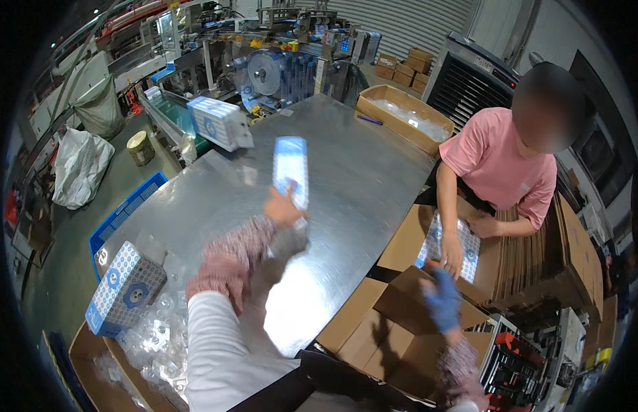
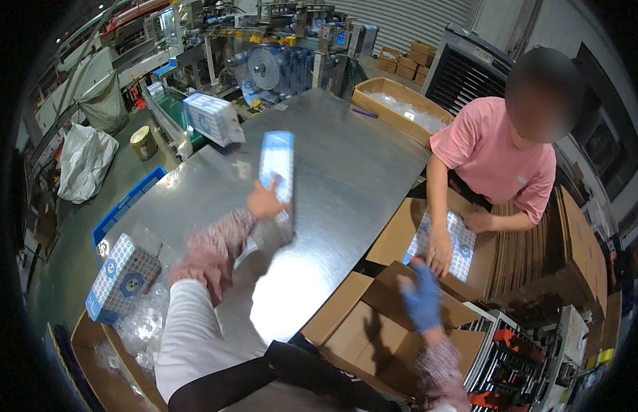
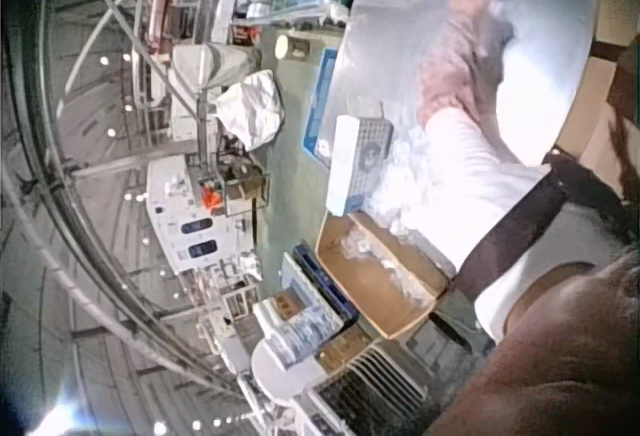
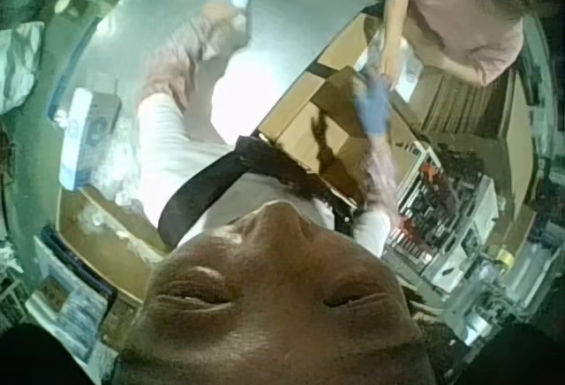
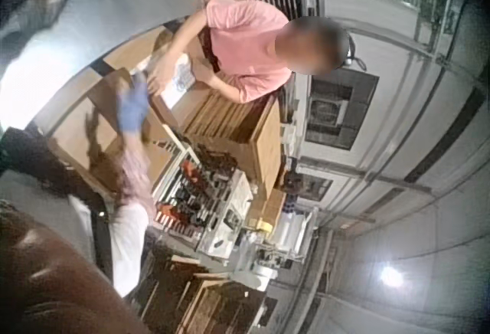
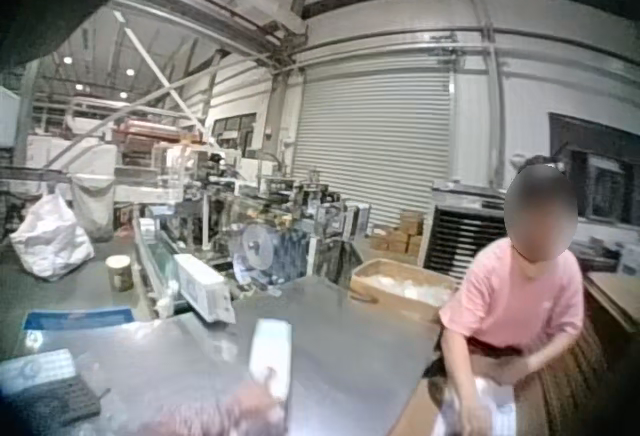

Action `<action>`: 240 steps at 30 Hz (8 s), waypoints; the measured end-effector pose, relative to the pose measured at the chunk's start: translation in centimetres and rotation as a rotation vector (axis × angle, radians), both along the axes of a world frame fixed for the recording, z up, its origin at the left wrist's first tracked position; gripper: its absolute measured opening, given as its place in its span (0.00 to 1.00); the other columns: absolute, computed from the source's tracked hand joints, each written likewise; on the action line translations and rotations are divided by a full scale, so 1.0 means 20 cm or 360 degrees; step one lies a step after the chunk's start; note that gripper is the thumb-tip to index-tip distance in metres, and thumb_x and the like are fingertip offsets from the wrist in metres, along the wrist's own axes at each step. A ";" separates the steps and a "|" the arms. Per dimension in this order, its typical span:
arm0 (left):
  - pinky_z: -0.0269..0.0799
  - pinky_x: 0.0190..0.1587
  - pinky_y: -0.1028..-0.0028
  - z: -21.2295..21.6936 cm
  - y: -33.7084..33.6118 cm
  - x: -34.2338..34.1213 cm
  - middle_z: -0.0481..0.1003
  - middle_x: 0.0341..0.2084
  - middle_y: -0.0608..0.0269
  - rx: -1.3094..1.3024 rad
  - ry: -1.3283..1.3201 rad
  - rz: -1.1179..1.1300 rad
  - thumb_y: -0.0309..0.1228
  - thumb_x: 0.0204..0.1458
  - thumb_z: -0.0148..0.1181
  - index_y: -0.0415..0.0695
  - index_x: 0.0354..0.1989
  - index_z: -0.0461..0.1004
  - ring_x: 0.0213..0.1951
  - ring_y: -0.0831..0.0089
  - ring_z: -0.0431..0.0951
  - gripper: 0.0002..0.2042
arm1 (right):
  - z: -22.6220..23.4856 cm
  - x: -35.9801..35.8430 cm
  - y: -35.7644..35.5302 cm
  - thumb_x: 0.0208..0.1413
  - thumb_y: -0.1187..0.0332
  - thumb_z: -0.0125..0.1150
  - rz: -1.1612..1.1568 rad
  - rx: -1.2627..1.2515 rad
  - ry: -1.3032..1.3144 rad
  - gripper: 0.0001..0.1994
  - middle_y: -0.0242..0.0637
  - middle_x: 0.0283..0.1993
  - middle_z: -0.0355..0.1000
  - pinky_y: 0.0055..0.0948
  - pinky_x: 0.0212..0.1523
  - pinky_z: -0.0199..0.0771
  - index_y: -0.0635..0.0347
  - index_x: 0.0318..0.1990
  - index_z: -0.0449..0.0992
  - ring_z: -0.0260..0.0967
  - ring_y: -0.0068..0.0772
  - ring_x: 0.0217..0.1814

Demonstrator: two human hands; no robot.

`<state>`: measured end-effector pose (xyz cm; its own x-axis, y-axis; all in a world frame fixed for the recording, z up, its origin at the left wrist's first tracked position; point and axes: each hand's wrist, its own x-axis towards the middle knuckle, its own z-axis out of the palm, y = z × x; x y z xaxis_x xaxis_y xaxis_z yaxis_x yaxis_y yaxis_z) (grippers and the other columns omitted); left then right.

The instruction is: The person places items into cardboard boxes and feeds the boxes into a taping machine.

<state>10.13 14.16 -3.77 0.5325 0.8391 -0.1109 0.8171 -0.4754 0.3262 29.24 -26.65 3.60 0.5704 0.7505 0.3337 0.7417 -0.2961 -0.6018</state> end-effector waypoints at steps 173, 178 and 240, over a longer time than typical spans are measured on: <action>0.80 0.34 0.74 -0.04 -1.52 0.19 0.76 0.32 0.57 -0.1990 -0.1811 0.0128 0.32 0.60 0.53 0.37 0.44 0.71 0.33 0.67 0.80 0.11 | -0.28 -0.07 -0.43 0.54 0.68 0.61 0.0216 0.0220 0.1934 0.14 0.39 0.35 0.75 0.18 0.35 0.74 0.69 0.44 0.74 0.74 0.24 0.35; 0.81 0.30 0.72 -0.18 -1.64 0.36 0.76 0.28 0.52 -0.2305 -0.1063 -0.0177 0.49 0.63 0.40 0.33 0.41 0.67 0.27 0.64 0.81 0.25 | -0.46 0.12 -0.71 0.55 0.66 0.60 -0.0221 0.0212 0.1929 0.11 0.34 0.24 0.72 0.17 0.22 0.68 0.65 0.41 0.75 0.67 0.19 0.21; 0.70 0.53 0.68 0.00 -0.70 -0.43 0.70 0.51 0.55 -0.2049 -0.0976 -0.0125 0.30 0.47 0.66 0.35 0.63 0.53 0.52 0.67 0.72 0.36 | -0.31 -0.33 0.24 0.42 0.42 0.68 0.0620 -0.0052 0.1610 0.60 0.58 0.67 0.52 0.38 0.67 0.53 0.64 0.70 0.31 0.49 0.50 0.70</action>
<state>1.45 0.10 -3.85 0.8136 0.2984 -0.4991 0.3774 0.3819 0.8436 22.71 -21.83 -2.69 0.2904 0.9397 -0.1809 -0.0472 -0.1748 -0.9835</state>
